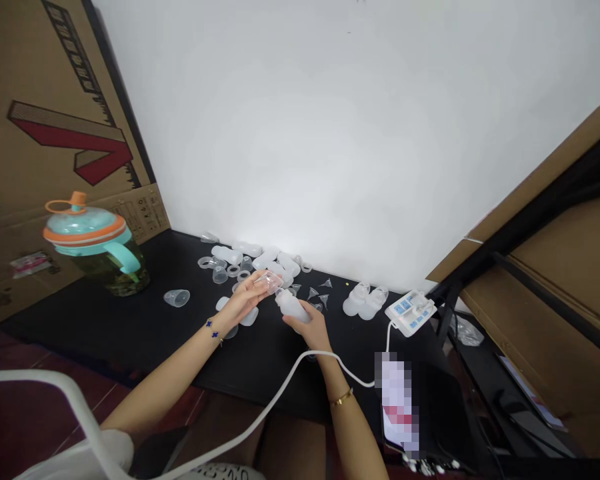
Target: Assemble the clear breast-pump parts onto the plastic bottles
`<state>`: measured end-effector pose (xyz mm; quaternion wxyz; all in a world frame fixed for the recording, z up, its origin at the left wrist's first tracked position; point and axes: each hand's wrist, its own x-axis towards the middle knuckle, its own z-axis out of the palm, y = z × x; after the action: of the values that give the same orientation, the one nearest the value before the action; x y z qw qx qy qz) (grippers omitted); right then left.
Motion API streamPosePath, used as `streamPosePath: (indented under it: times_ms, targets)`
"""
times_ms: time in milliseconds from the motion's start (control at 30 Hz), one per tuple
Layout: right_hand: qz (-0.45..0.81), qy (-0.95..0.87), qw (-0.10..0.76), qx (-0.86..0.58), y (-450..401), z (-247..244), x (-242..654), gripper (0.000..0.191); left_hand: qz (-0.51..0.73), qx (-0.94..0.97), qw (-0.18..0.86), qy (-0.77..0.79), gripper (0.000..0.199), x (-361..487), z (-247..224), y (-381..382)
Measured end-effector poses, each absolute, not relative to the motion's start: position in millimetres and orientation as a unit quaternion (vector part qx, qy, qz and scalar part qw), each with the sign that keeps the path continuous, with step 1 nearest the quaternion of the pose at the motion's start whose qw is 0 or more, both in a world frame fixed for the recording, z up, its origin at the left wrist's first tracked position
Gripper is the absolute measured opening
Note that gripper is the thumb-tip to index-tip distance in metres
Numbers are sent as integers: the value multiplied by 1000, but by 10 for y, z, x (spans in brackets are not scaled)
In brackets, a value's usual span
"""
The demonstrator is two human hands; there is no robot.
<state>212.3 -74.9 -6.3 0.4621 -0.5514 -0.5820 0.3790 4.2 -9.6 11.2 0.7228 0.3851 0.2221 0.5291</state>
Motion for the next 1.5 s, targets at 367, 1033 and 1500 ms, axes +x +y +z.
streamPosePath:
  times_ms: [367,1033,1500]
  targets:
    - [380,-580,463,-551,-749,-64,2127,49,507,412,723,223,47,60,95,-103]
    - [376,-582,463,-552,-754,-55,2120,49,489,425,729,223,47,69,21,-84]
    - [377,-584,459,-553,-759,-47,2110,50,494,411,733,225,43,79,25,-96]
